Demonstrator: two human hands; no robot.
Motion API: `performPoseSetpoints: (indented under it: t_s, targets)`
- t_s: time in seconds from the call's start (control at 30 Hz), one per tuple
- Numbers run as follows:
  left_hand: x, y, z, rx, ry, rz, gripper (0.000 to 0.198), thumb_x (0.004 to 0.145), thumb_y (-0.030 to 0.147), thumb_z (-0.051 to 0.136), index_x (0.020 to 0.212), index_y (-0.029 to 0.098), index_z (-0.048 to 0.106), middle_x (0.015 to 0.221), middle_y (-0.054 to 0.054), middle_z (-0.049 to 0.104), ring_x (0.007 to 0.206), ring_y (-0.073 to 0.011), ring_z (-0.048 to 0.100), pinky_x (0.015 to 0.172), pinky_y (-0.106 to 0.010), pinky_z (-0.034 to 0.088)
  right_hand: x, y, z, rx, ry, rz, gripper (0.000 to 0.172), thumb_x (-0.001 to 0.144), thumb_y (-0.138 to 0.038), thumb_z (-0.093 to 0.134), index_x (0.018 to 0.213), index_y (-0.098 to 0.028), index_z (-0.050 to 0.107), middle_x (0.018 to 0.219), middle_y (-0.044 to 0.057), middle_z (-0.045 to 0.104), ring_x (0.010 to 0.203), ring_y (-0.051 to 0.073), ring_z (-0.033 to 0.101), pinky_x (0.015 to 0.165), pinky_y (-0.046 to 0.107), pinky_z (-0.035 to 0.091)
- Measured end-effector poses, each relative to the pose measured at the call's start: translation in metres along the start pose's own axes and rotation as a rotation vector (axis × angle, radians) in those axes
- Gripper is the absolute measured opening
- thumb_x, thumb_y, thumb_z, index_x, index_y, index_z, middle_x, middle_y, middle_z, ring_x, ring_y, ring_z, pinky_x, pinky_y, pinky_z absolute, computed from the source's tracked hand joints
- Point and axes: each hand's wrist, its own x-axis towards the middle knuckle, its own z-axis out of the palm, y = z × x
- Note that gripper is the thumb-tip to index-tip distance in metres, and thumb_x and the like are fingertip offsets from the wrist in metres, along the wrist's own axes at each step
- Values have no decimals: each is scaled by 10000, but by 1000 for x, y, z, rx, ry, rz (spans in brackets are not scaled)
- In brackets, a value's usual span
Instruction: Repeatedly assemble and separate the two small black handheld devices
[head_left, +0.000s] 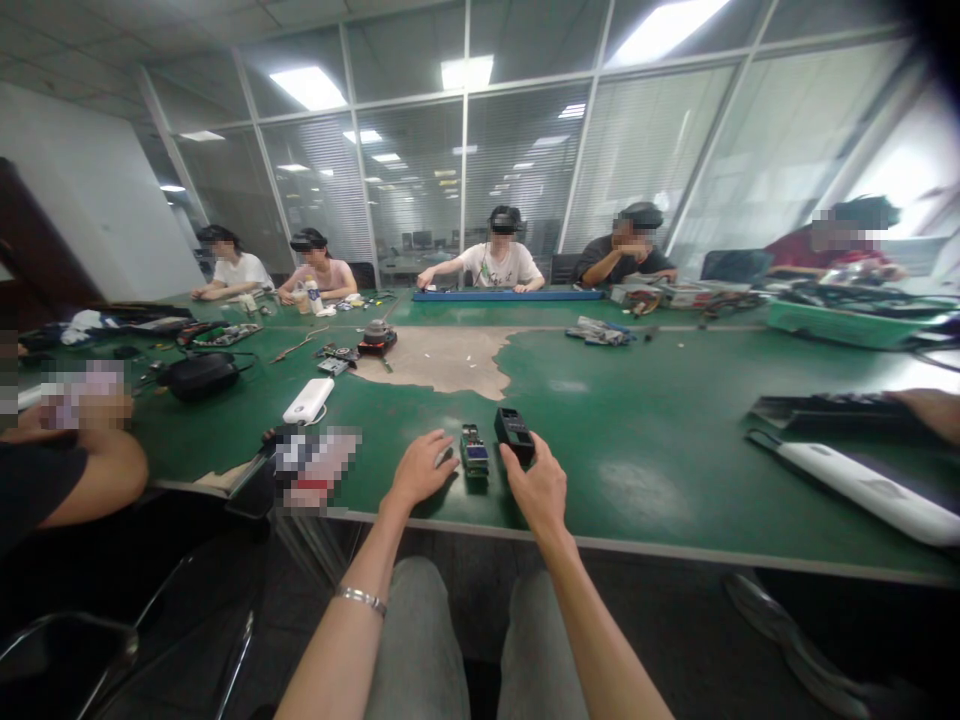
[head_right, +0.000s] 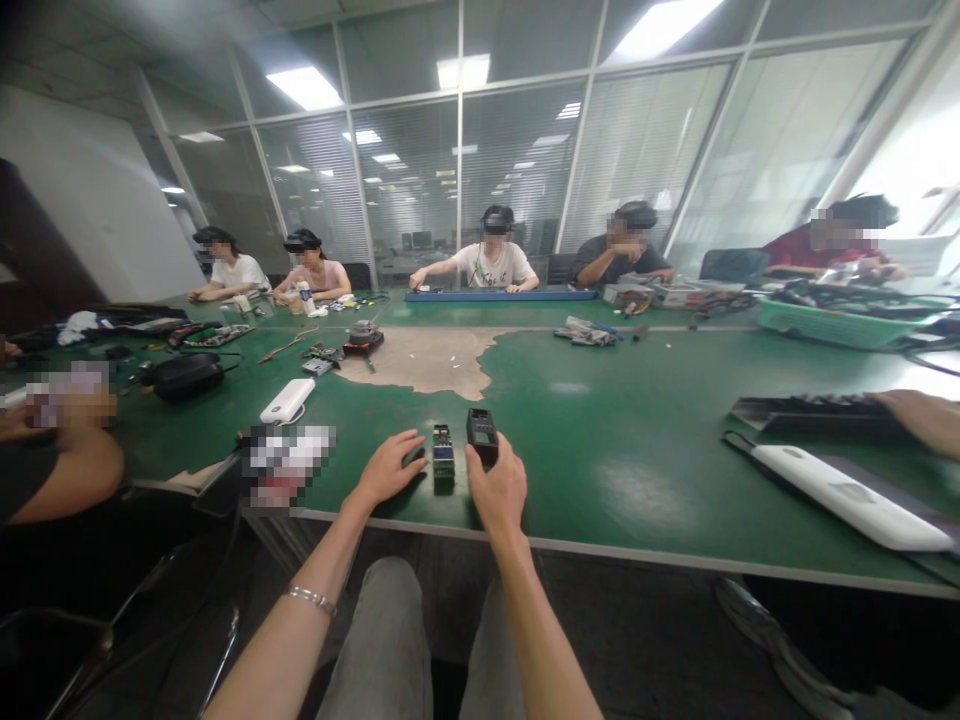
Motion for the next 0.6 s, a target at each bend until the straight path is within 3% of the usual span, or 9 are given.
performPoseSetpoints:
  t_s: [0.2, 0.4, 0.6]
  targets:
    - [0, 5, -3, 23, -27, 44, 491, 848, 463, 555, 1262, 199, 564, 1364, -106, 515, 1258, -254, 468, 1078, -394, 337, -4, 19, -5, -93, -39, 25, 533, 796, -500, 528, 1211, -167, 549, 1057, 109, 653, 965, 257, 577, 840, 354, 417]
    - [1, 8, -5, 83, -94, 56, 522, 815, 395, 592, 1302, 223, 521, 1410, -84, 467, 1297, -250, 419, 1097, -410, 296, -10, 27, -1, -116, -30, -43, 544, 784, -489, 547, 1191, -129, 550, 1103, 137, 634, 1029, 258, 552, 891, 360, 410]
    - [2, 13, -8, 126, -134, 32, 727, 790, 678, 505, 1341, 205, 472, 1430, -115, 435, 1313, -279, 394, 1091, -438, 285, -12, 28, 1, -168, -16, -35, 802, 763, -553, 560, 1351, -32, 395, 1241, 204, 558, 1123, 298, 504, 946, 388, 395]
